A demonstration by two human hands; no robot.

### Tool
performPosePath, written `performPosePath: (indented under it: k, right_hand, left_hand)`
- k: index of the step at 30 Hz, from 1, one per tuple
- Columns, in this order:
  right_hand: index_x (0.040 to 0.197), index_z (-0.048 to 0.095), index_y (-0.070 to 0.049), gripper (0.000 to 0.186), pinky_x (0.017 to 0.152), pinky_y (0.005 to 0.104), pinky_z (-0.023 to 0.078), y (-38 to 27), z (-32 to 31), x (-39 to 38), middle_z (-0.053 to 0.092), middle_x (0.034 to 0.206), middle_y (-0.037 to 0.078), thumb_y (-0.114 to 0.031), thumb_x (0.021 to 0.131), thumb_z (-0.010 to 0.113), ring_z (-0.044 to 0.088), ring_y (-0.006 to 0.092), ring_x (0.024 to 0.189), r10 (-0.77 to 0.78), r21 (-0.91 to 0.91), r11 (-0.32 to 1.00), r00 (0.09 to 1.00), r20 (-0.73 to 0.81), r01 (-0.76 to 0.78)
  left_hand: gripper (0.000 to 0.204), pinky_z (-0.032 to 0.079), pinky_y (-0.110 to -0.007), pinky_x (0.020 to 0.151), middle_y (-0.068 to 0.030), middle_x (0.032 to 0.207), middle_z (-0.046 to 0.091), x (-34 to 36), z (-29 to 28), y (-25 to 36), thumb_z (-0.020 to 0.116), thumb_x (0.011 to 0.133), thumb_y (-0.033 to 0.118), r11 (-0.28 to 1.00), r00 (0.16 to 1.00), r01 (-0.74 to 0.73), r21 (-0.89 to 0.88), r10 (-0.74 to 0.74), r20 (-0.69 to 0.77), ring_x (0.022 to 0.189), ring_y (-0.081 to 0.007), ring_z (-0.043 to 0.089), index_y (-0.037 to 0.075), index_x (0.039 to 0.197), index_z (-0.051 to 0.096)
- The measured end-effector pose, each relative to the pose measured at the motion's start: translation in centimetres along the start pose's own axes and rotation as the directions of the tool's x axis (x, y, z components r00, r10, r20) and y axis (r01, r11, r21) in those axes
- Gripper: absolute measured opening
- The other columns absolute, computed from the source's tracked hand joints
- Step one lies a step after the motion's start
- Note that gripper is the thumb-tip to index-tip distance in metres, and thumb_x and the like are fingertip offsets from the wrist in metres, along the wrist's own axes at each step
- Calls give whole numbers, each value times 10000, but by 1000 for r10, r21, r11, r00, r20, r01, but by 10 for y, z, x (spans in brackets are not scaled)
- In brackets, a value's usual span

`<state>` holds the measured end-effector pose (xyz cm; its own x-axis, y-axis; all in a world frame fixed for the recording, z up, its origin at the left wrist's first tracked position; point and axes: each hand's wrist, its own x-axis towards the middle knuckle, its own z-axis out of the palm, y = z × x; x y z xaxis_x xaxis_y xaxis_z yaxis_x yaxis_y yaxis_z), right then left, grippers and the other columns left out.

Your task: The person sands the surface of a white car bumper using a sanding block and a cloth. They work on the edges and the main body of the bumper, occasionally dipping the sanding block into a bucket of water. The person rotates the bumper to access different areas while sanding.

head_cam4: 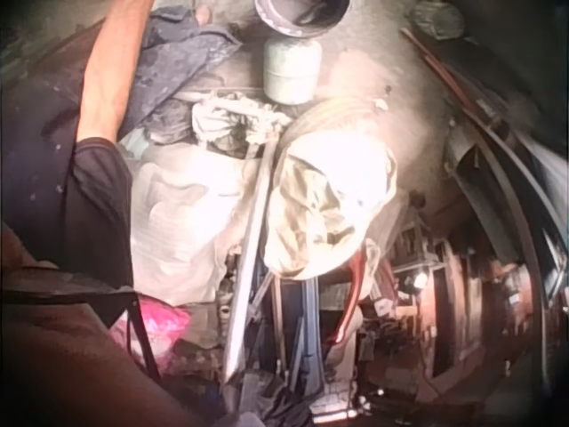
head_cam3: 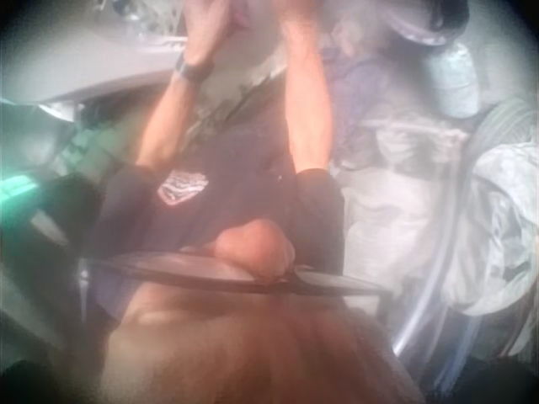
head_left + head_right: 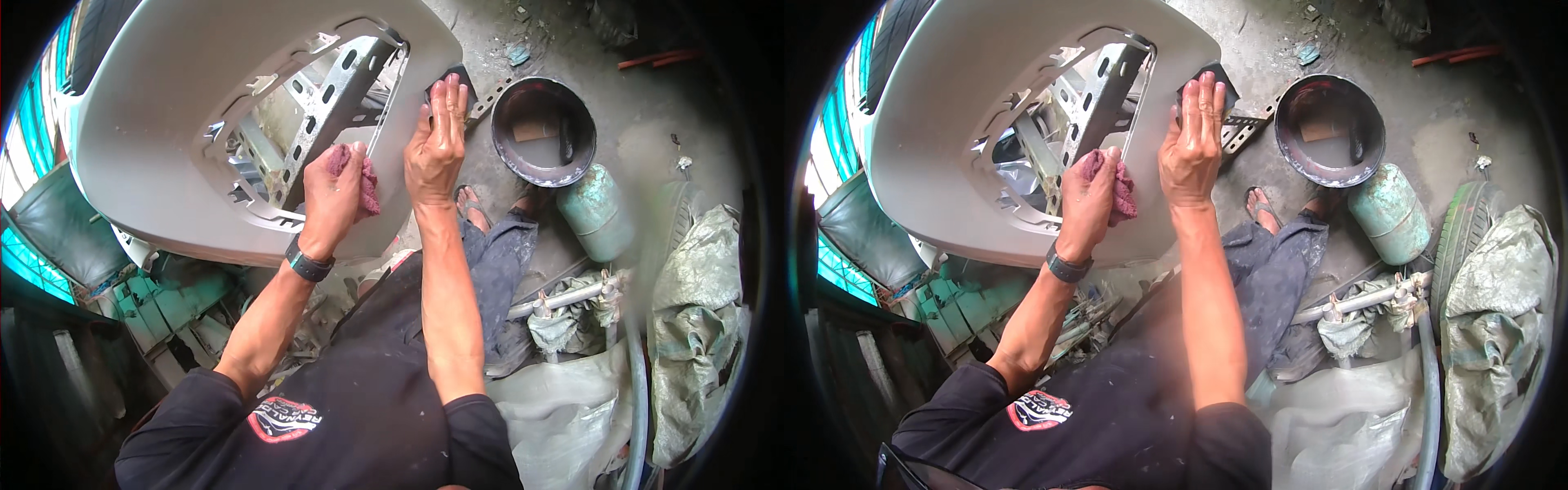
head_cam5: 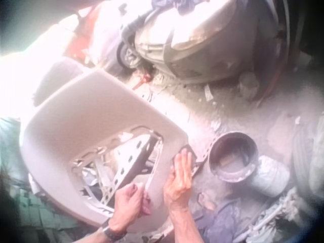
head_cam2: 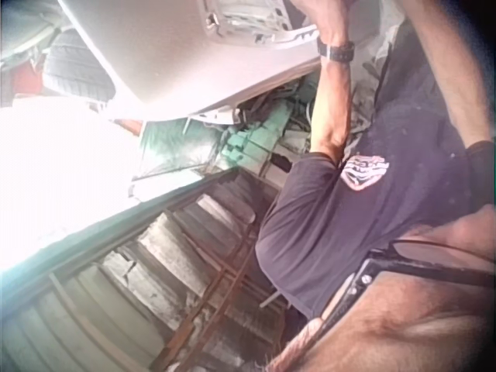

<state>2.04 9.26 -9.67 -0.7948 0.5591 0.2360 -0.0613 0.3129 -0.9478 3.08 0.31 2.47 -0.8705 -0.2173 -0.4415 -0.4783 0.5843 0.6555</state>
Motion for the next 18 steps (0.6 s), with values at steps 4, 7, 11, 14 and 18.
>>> performPosePath:
  k: [4, 7, 11, 14, 18]
  right_hand:
    - [1380, 535, 91, 391, 1162, 529, 387, -27, -4, -40, 461, 1503, 272, -67, 1022, 532, 403, 480, 1411, -25, 92, 996, 998, 57, 19]
    - [1384, 523, 102, 401, 1165, 527, 382, -12, -2, -18, 457, 1502, 279, -58, 1017, 537, 404, 488, 1407, -32, 19, 999, 998, 54, 31]
    - [1383, 526, 98, 408, 1165, 511, 386, -11, -3, -6, 451, 1510, 275, -38, 999, 543, 404, 482, 1409, 63, -15, 998, 997, 33, -63]
    - [1361, 552, 91, 391, 1158, 507, 392, -34, -7, -43, 480, 1490, 270, -54, 998, 552, 432, 476, 1394, 18, 79, 997, 998, 54, -22]
    - [1331, 589, 87, 368, 1119, 479, 438, -12, -12, -12, 552, 1440, 238, -104, 1020, 548, 494, 447, 1359, -78, -16, 997, 995, 69, 79]
  left_hand:
    - [336, 402, -237, 414, 3, 647, 589, 3, -3, -8, 599, 1041, 309, 999, 999, -38, -3, 38, -5, 474, -64, 508, 53, 824, 618]
    - [330, 406, -234, 430, 7, 651, 588, 3, -3, -14, 601, 1041, 306, 997, 997, -82, -9, 82, -5, 491, -57, 503, 53, 830, 619]
    - [323, 411, -229, 453, 12, 651, 583, 2, -2, -5, 603, 1041, 305, 999, 999, -41, -20, 41, -3, 516, -50, 503, 52, 841, 625]
    - [327, 400, -231, 419, 9, 639, 584, 5, -2, -11, 601, 1042, 314, 997, 997, -79, -28, 78, -9, 485, -59, 510, 55, 844, 626]
    - [342, 370, -236, 358, 2, 618, 586, 14, 8, 8, 598, 1042, 329, 994, 994, -105, -32, 104, -26, 431, -73, 520, 56, 838, 629]
